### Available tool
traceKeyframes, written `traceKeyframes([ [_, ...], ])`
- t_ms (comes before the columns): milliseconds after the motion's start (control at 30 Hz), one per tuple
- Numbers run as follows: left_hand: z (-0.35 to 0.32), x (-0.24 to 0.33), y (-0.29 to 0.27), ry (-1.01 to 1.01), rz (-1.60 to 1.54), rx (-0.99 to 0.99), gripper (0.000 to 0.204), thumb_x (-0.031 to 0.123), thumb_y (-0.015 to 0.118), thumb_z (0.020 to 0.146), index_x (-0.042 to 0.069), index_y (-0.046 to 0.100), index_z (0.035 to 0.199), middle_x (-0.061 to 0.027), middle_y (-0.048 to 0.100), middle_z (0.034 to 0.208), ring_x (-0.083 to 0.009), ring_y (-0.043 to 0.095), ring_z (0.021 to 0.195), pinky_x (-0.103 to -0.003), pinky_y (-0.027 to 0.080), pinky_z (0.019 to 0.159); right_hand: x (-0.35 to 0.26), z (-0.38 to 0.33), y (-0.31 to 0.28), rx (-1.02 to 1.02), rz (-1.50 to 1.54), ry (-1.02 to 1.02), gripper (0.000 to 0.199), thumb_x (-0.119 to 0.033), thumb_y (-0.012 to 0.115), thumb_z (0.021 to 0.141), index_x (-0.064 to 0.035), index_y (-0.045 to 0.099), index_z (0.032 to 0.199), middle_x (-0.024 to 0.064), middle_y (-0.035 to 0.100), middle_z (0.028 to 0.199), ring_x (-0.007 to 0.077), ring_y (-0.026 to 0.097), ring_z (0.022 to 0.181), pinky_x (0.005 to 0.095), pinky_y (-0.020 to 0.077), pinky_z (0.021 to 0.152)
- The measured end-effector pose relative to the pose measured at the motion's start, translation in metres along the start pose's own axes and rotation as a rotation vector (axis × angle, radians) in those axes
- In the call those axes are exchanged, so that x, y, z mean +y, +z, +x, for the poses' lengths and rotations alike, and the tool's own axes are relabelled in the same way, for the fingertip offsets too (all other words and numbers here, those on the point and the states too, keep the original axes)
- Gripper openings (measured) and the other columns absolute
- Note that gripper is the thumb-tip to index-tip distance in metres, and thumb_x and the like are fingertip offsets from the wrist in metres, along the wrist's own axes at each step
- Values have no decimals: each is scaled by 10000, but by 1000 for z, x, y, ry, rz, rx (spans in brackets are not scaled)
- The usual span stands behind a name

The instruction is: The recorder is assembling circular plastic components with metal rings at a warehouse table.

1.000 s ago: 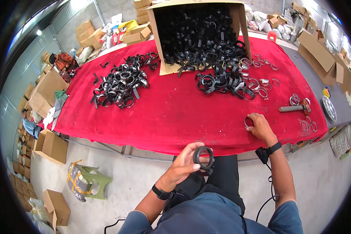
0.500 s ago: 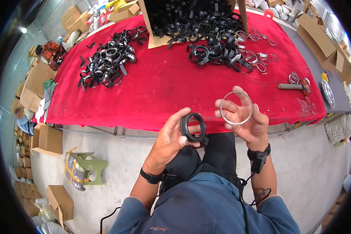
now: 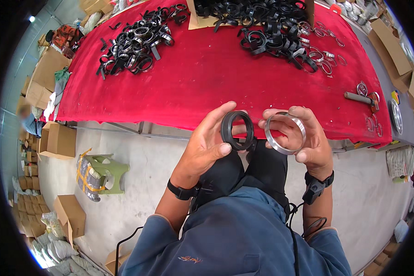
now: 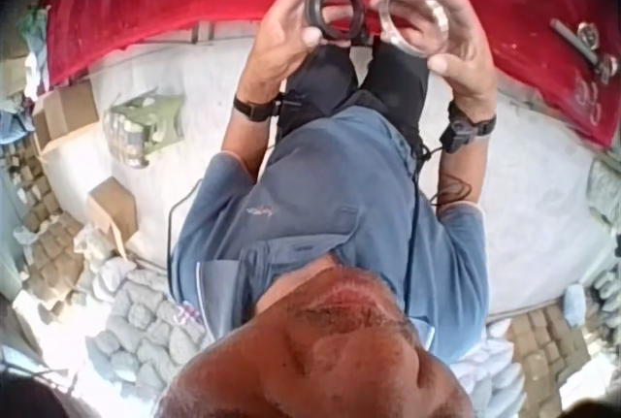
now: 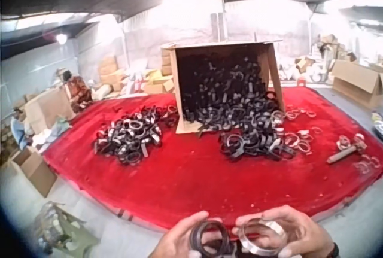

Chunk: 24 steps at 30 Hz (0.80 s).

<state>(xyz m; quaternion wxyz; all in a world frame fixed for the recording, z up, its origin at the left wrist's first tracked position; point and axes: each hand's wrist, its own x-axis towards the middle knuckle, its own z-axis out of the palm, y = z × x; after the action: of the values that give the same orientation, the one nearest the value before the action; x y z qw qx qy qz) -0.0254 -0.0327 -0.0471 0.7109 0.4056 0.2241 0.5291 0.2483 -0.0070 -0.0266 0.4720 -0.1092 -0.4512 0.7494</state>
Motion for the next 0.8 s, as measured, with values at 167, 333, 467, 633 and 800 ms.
traceKeyframes([
  [167, -1, -2, -1, 57, 25, -3, 949, 205, 912, 885, 0, 366, 1633, -190, 503, 1571, -345, 543, 1443, -484, 500, 1177, -4, -1, 20, 135, -136, 55, 948, -161, 942, 800, -46, 441, 1598, 306, 519, 1544, 445, 536, 1456, 531, 543, 1144],
  [333, 1, -1, 4, 84, 42, 10, 941, 132, 914, 873, 3, 375, 1633, -178, 498, 1581, -303, 526, 1454, -441, 509, 1161, 1, -8, 20, 240, -359, 52, 1005, -242, 963, 828, -26, 399, 1631, 234, 569, 1491, 325, 662, 1286, 443, 587, 1052],
  [467, 4, -6, 2, 161, 157, -40, 912, 90, 891, 889, 4, 378, 1637, -176, 490, 1593, -275, 523, 1451, -404, 523, 1126, 7, -8, 19, 253, -387, 53, 1009, -260, 971, 822, -18, 408, 1623, 215, 576, 1488, 288, 691, 1210, 432, 589, 1036],
  [633, 3, -8, 4, 121, 261, -43, 883, 65, 886, 878, 18, 422, 1628, -144, 489, 1608, -266, 526, 1457, -384, 530, 1110, 16, -8, 15, 208, -434, 20, 927, -196, 942, 849, -11, 437, 1604, 192, 551, 1520, 299, 590, 1385, 460, 550, 1116],
  [800, 3, -3, 9, 120, 604, -74, 873, 99, 914, 852, 37, 472, 1603, -175, 470, 1641, -309, 493, 1508, -453, 534, 1157, 22, -9, 17, 194, -621, -12, 835, -124, 932, 830, -20, 520, 1550, 173, 543, 1534, 314, 550, 1441, 467, 548, 1135],
])
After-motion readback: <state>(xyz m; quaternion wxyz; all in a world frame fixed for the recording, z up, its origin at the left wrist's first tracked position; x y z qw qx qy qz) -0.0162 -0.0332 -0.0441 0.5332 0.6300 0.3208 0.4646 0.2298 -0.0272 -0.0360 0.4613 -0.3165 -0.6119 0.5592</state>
